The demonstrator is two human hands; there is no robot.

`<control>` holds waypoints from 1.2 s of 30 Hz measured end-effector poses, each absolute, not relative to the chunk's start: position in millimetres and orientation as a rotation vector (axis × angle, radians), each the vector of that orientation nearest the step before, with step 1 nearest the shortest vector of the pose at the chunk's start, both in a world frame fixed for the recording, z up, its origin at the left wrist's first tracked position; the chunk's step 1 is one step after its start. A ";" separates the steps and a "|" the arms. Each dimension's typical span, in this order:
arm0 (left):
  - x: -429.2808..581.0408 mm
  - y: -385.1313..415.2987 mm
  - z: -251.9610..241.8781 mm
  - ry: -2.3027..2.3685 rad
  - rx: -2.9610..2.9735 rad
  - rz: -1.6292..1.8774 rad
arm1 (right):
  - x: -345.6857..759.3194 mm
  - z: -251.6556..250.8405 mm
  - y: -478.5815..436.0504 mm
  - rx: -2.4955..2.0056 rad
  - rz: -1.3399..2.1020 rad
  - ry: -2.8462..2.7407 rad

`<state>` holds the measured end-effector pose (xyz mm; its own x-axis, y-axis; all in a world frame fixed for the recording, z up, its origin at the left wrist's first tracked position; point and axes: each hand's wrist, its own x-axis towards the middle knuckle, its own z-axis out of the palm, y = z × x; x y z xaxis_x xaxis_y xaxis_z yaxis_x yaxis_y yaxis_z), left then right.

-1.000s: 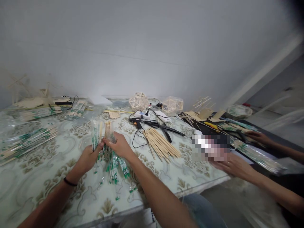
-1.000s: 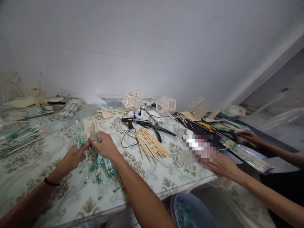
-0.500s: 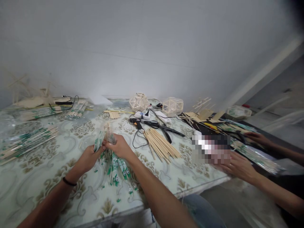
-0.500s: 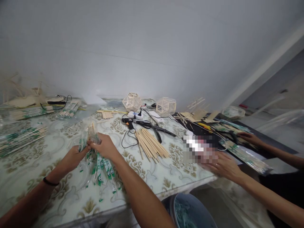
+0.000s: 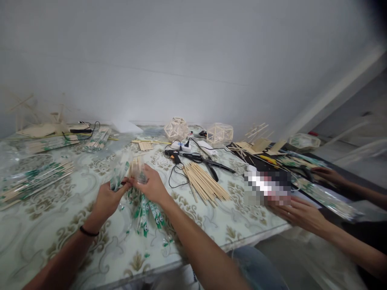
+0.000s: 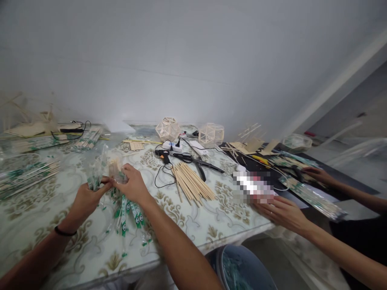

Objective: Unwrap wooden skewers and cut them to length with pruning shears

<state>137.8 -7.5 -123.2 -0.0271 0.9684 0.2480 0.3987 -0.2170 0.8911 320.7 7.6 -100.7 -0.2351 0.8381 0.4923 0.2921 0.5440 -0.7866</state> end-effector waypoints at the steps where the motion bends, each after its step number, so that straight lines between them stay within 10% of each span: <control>1: 138.0 -7.9 -123.0 1.442 1.653 1.239 | 320.9 -99.2 6.7 -0.918 0.672 -1.805; 36: 142.7 -8.8 -115.5 1.546 1.712 1.001 | 318.6 -112.4 16.4 -0.882 0.901 -1.742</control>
<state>142.7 -8.8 -115.5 0.0295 0.9911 0.1298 0.5241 -0.1259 0.8423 318.6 16.4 -112.4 -0.2871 0.8647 0.4121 0.1638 0.4682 -0.8683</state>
